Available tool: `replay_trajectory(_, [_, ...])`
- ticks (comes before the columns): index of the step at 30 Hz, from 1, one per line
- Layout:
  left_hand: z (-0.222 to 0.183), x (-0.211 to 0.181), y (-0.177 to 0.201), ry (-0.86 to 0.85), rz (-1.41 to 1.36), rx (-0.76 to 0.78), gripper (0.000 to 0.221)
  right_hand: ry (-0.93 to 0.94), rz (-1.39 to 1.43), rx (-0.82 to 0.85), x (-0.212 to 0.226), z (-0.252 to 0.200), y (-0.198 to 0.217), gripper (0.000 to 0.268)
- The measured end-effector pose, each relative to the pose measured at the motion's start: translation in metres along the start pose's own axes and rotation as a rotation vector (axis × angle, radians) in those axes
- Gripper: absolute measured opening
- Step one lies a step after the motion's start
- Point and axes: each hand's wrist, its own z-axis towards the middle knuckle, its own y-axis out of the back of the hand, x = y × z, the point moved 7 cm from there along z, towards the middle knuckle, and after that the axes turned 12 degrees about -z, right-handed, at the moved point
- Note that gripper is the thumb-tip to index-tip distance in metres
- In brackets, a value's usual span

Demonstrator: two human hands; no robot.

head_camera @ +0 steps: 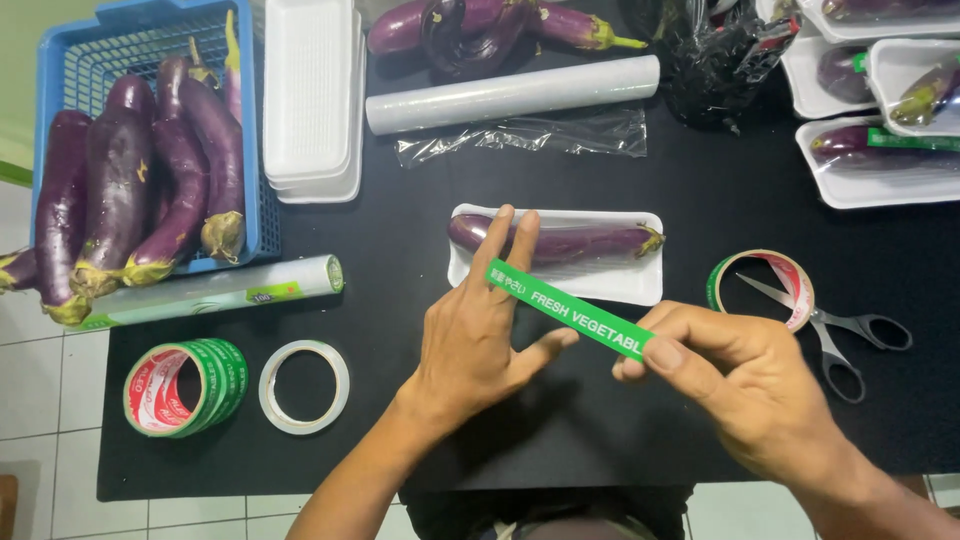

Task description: The person places an eggplant onto a foam tray, applies a label strip by hand, and wraps the tray in plastic film using scissors.

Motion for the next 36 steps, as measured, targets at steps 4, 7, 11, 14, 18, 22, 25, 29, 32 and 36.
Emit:
replay_trajectory(4, [-0.007,-0.01,0.001,-0.095,0.287,-0.128,0.098,0.098,0.07,-0.03,0.029,-0.005,0.013,0.031])
replay_trajectory(7, [-0.012,-0.017,0.001,-0.115,0.57,-0.173,0.108,0.19,0.261,-0.055,0.058,-0.006,0.029,0.031])
replay_trajectory(11, [-0.012,-0.026,0.014,0.005,-0.372,-0.094,0.049,0.233,0.092,-0.075,0.083,-0.004,0.032,0.03])
replay_trajectory(14, [-0.011,-0.018,-0.024,0.35,-1.287,0.156,0.058,0.214,0.075,-0.042,0.086,-0.003,0.026,0.032])
replay_trajectory(18, [-0.01,-0.034,-0.056,0.542,-2.084,0.365,0.068,0.229,0.109,0.02,0.086,-0.003,0.015,0.032])
replay_trajectory(22, [-0.015,-0.037,-0.054,0.471,-2.187,0.377,0.06,0.201,0.137,0.036,0.091,-0.005,0.01,0.033])
replay_trajectory(25, [-0.02,-0.031,-0.053,0.525,-2.093,0.353,0.04,0.163,0.083,0.036,0.084,-0.009,0.013,0.033])
replay_trajectory(29, [-0.024,-0.016,-0.039,0.584,-1.927,0.245,0.021,0.118,-0.017,0.043,0.076,-0.011,0.016,0.035])
replay_trajectory(32, [-0.021,-0.002,-0.02,0.531,-1.691,0.141,0.016,0.132,-0.042,0.054,0.069,-0.01,0.022,0.035])
replay_trajectory(36, [-0.006,0.009,0.031,0.457,-1.144,-0.026,0.011,0.136,-0.064,0.041,0.046,0.003,0.036,0.035])
